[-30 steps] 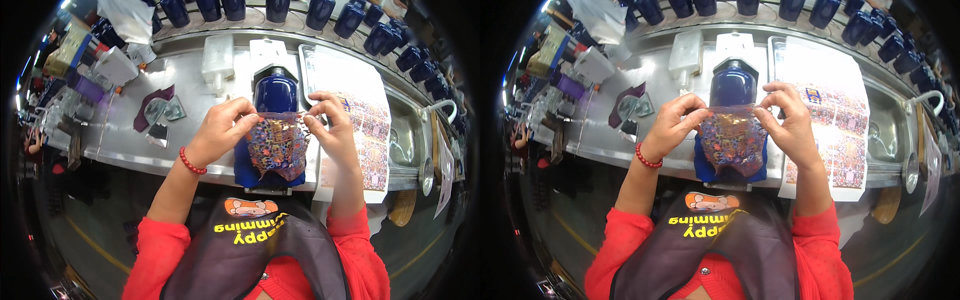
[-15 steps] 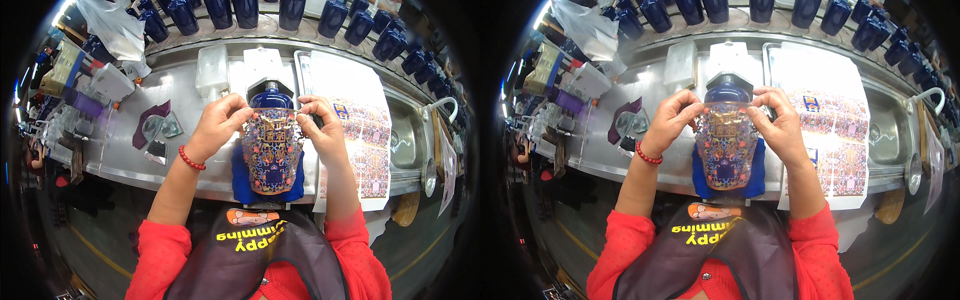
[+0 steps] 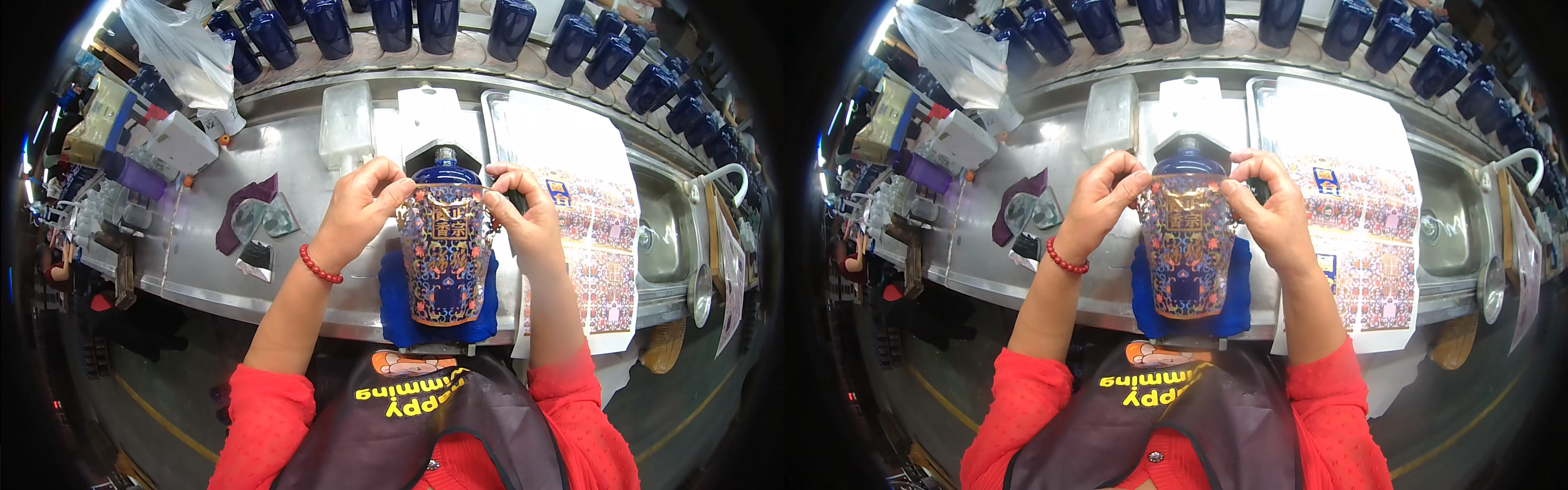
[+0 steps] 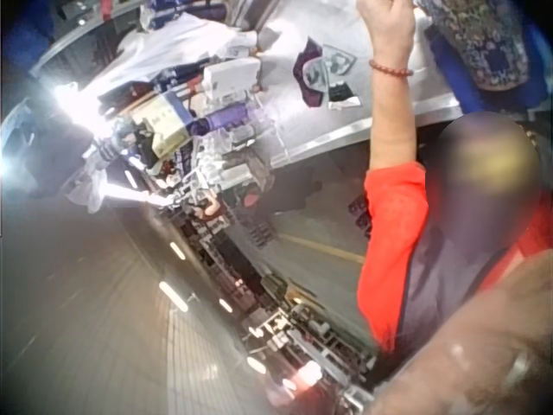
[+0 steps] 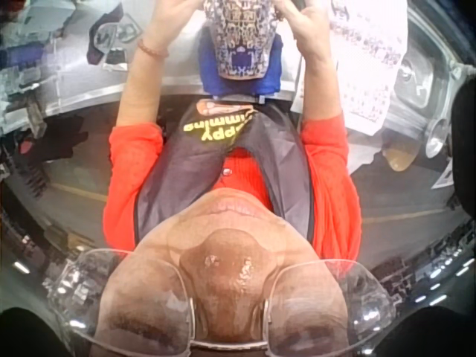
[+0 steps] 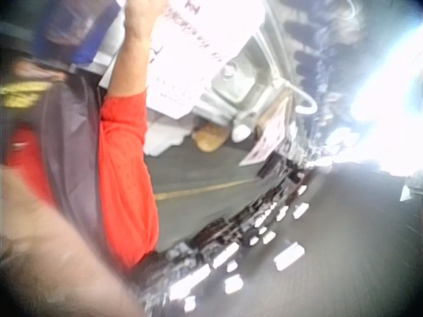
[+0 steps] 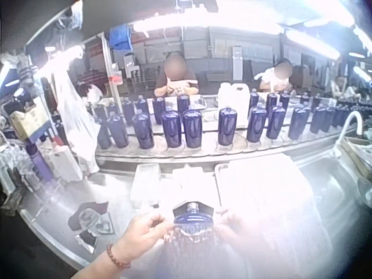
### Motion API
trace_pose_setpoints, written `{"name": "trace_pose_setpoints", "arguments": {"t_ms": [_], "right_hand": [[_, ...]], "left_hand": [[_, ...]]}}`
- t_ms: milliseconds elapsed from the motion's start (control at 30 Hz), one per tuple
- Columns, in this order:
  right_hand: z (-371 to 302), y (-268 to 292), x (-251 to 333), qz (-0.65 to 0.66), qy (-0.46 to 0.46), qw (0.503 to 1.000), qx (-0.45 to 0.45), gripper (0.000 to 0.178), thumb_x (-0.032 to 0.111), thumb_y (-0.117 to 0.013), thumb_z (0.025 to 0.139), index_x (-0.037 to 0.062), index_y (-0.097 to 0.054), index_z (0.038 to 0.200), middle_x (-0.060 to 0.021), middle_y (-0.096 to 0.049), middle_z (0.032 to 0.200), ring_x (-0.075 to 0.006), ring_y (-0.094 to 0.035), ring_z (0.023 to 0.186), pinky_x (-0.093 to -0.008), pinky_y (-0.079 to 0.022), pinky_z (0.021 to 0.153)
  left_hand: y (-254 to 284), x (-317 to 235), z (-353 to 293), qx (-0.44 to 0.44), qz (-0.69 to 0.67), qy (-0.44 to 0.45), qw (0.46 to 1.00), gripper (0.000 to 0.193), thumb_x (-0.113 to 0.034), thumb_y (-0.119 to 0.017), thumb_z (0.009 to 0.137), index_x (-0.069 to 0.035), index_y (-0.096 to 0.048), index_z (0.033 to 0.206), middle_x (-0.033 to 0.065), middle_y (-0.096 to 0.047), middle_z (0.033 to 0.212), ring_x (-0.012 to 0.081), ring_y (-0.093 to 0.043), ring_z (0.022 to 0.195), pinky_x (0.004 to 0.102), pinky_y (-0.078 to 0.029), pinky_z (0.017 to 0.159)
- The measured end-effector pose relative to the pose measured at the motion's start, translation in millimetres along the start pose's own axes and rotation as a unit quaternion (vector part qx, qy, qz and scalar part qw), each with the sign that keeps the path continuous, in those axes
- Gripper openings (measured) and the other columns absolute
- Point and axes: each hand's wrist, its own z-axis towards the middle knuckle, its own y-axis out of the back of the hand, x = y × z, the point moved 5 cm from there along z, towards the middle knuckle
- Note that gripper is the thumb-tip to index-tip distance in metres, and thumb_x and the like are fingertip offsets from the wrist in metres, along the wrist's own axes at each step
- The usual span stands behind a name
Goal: The person applies decorative stickers to a dark blue bottle. They peel stickers from a sheet, position them on the bottle, and smooth them with a green tool. The person repeats this process for multiple stickers, adjusting placement and smoothing edges.
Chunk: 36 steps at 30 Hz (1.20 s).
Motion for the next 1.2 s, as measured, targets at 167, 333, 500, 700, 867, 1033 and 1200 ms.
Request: {"name": "trace_pose_setpoints", "arguments": {"t_ms": [167,333,500,700,867,1033,1200], "right_hand": [[4.0,-0.6,-8.4,0.033,-0.01,0.999,-0.007,0.012,0.011,-0.072,0.093,0.0046,-0.062,0.094,-0.0104,-0.058,0.129,-0.0067,-0.056,0.087,-0.022,-0.048,0.073],[10.4,2.0,-10.4,-0.012,0.022,0.999,-0.034,0.011,0.008,-0.07,0.093,0.0031,-0.064,0.101,-0.0119,-0.058,0.128,-0.0148,-0.059,0.099,-0.0271,-0.049,0.081],[-11.4,5.3,21.6,-0.282,0.233,0.926,-0.09,0.029,0.007,-0.07,0.09,0.0043,-0.068,0.119,-0.0187,-0.056,0.131,-0.0334,-0.054,0.119,-0.0398,-0.047,0.098],[-38.2,-15.5,20.1,-0.362,0.217,0.905,0.061,0.054,0.034,-0.072,0.092,0.0104,-0.062,0.14,-0.0243,-0.043,0.148,-0.04,-0.049,0.125,-0.0471,-0.041,0.107],[-35.8,-20.4,24.3,-0.354,0.201,0.909,0.087,0.056,0.036,-0.071,0.093,0.0106,-0.06,0.141,-0.0254,-0.041,0.15,-0.0423,-0.046,0.13,-0.0484,-0.04,0.11],[-34.4,-22.0,29.9,-0.382,0.219,0.892,0.102,0.061,0.037,-0.072,0.092,0.0093,-0.056,0.144,-0.0255,-0.042,0.149,-0.0431,-0.046,0.132,-0.0494,-0.039,0.11],[-32.1,-21.9,24.7,-0.344,0.182,0.916,0.097,0.067,0.042,-0.07,0.093,0.0049,-0.052,0.146,-0.0265,-0.042,0.149,-0.0436,-0.047,0.13,-0.0488,-0.04,0.109]], "left_hand": [[2.3,5.6,4.3,-0.023,0.016,-0.009,1.0,0.018,-0.016,-0.067,0.098,0.0,-0.063,0.092,0.0002,-0.062,0.081,0.0068,-0.054,0.073,0.0245,-0.047,0.065],[2.4,5.7,4.9,-0.054,0.068,-0.013,0.996,0.019,-0.019,-0.066,0.099,0.0,-0.064,0.097,0.0063,-0.066,0.089,0.0141,-0.06,0.078,0.029,-0.049,0.071],[-9.1,-21.2,-32.4,-0.15,0.281,-0.211,0.924,0.05,-0.04,-0.057,0.102,0.0,-0.057,0.133,0.0198,-0.059,0.132,0.0341,-0.054,0.12,0.043,-0.039,0.104],[-36.8,3.9,-62.5,-0.028,0.267,-0.167,0.949,0.084,-0.064,-0.049,0.099,-0.003,-0.037,0.157,0.0246,-0.035,0.158,0.0412,-0.029,0.144,0.0484,-0.017,0.12],[-33.7,12.5,-61.3,-0.021,0.239,-0.163,0.957,0.088,-0.065,-0.047,0.099,-0.001,-0.033,0.158,0.0262,-0.032,0.159,0.0419,-0.027,0.146,0.0482,-0.017,0.12],[-31.8,13.3,-60.0,-0.01,0.219,-0.165,0.962,0.089,-0.064,-0.047,0.099,0.002,-0.032,0.157,0.0274,-0.034,0.158,0.0425,-0.031,0.146,0.0491,-0.019,0.12],[-28.9,15.3,-60.9,-0.021,0.215,-0.161,0.963,0.09,-0.064,-0.048,0.099,0.002,-0.03,0.158,0.0277,-0.034,0.158,0.0426,-0.031,0.146,0.0493,-0.019,0.12]]}}
